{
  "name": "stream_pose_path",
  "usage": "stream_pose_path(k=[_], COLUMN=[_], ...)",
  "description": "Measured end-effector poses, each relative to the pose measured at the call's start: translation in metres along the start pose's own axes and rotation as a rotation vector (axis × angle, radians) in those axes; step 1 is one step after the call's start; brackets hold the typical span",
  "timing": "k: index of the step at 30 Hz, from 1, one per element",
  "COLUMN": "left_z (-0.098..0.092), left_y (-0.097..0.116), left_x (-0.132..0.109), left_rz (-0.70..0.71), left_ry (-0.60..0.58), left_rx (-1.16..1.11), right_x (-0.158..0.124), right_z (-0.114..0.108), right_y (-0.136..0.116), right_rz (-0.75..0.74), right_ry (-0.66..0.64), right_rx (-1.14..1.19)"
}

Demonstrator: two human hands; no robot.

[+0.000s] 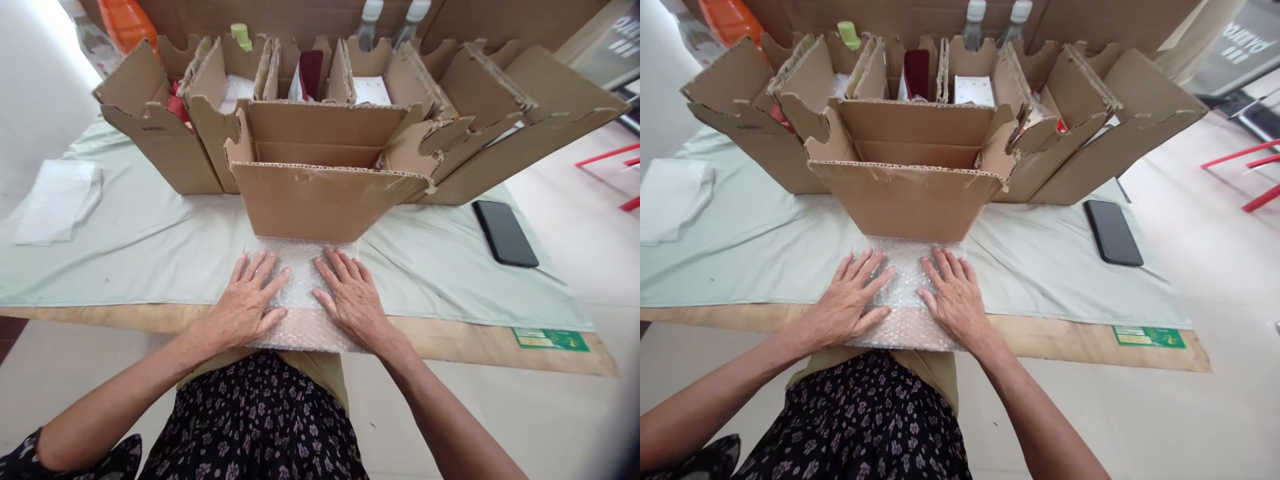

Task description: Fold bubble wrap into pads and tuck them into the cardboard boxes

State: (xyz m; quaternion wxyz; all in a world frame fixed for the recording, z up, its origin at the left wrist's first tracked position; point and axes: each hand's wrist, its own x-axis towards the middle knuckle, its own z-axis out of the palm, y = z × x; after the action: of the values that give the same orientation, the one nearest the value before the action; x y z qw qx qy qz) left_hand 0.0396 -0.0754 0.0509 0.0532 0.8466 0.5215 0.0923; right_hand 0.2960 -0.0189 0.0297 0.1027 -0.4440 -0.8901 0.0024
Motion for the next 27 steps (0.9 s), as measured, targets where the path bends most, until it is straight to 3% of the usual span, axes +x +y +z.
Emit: stream_pose_path(k=[8,12,15,18,22,27], left_z=[0.003,-0.012,-0.026,-0.028,-0.021,-0.023], left_y=[-0.014,-0.013,-0.006,-0.004,-0.008,-0.015], left_x=[-0.002,-0.014,-0.034,-0.052,-0.062,-0.064], left_rz=[0.019,0.056,0.168,0.230,0.194,0.158], left_ry=[-0.080,-0.019,-0.011,-0.079,-0.041,0.063], left_rx=[-0.014,-0.039,-0.080,-0.108,-0.115,-0.223], right_x=[0.001,-0.038,-0.077,-0.097,-0.094,-0.089], right_z=[-0.008,-0.037,-0.051,-0.045,-0.035,-0.047], right_y=[0.008,0.021,0.018,0.012,0.013,0.014], right_rz=[0.007,-0.120,-0.198,-0.195,-0.204,-0.213], right_ry=[0.011,0.119,0.049,-0.005,0.020,0.092], right_rx=[0.157,0.288,0.248,0.144,0.104,0.242])
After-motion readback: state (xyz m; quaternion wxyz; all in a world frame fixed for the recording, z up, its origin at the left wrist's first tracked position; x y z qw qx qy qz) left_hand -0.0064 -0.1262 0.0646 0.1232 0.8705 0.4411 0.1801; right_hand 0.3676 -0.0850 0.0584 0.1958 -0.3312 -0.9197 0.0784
